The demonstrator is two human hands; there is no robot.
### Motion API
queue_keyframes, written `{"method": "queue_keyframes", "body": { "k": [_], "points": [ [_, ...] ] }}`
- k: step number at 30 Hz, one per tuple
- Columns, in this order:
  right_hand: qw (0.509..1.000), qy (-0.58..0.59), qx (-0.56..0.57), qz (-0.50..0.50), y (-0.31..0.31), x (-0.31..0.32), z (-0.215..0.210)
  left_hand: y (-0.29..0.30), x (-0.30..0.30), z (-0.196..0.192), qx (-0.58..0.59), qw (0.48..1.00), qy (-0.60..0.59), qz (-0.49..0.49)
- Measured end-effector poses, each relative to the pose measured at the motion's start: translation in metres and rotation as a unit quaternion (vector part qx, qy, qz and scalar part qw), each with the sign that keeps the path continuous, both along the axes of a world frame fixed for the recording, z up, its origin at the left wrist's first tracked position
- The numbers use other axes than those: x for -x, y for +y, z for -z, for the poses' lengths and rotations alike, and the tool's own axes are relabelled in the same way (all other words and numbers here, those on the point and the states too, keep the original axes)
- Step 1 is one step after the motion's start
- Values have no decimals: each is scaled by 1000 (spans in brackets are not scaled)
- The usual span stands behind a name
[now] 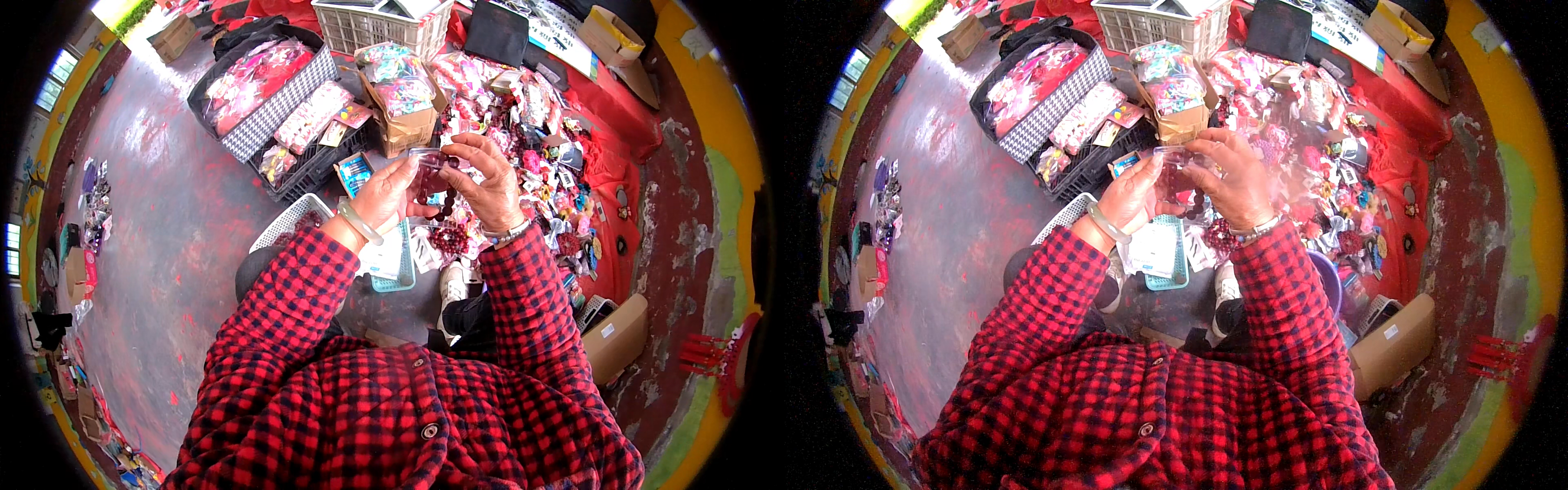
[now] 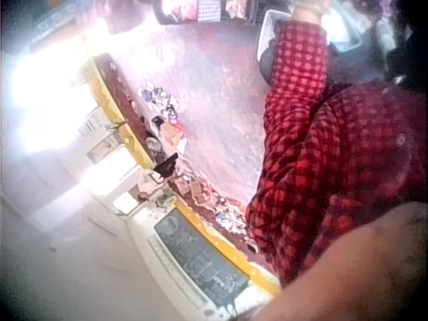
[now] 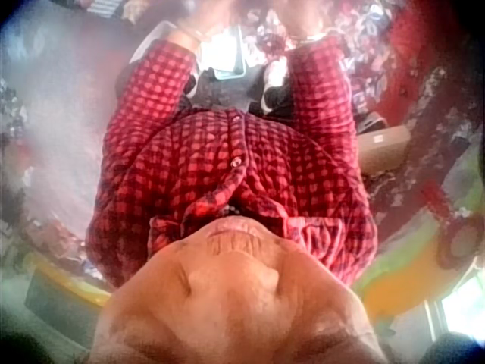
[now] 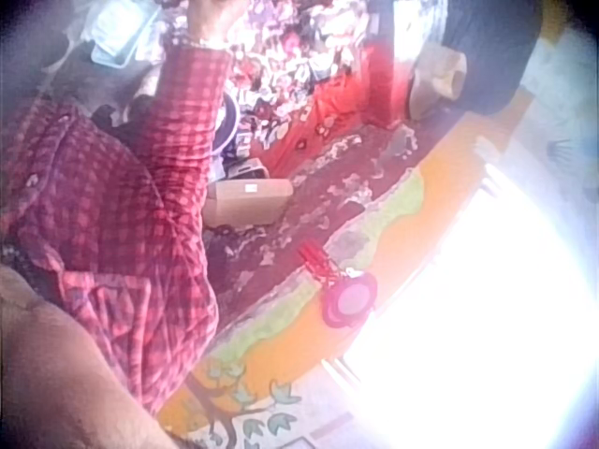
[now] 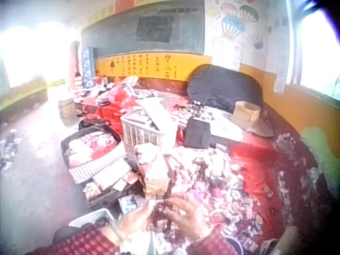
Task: The person packages beaded bracelets into small plastic bags, places the bags into a basket, and then uses a cloth to wipe a bracelet.
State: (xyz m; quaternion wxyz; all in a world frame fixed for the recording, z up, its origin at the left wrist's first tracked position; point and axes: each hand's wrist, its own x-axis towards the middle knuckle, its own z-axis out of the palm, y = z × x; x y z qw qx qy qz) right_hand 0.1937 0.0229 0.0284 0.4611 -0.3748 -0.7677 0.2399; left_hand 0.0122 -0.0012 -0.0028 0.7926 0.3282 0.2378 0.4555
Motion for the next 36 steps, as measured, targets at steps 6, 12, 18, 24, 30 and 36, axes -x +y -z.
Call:
{"method": "queue_keyframes", "body": {
  "k": [6, 12, 18, 24, 30, 36],
  "points": [
    [1000, -28, -6, -10, -3, -1, -3, -3, -2, -2, -1, 1000, -11, -11],
    [999, 6, 12, -31, -5, -2, 2, -7, -3, -4, -21, 1000, 6, -11],
    [989, 64, 109, -75, -9, 5, 10, -7, -1, -4, -5, 998, 51, 25],
    [995, 5, 26, -97, -2, 3, 18, -3, -2, 4, -15, 997, 70, 13],
    [992, -91, 17, -90, 3, -1, 13, -4, -1, 0, 14, 997, 79, 7],
    [988, 43, 138, -46, 1, 1, 13, 4, 6, 4, 24, 997, 67, -30]
  ]
}}
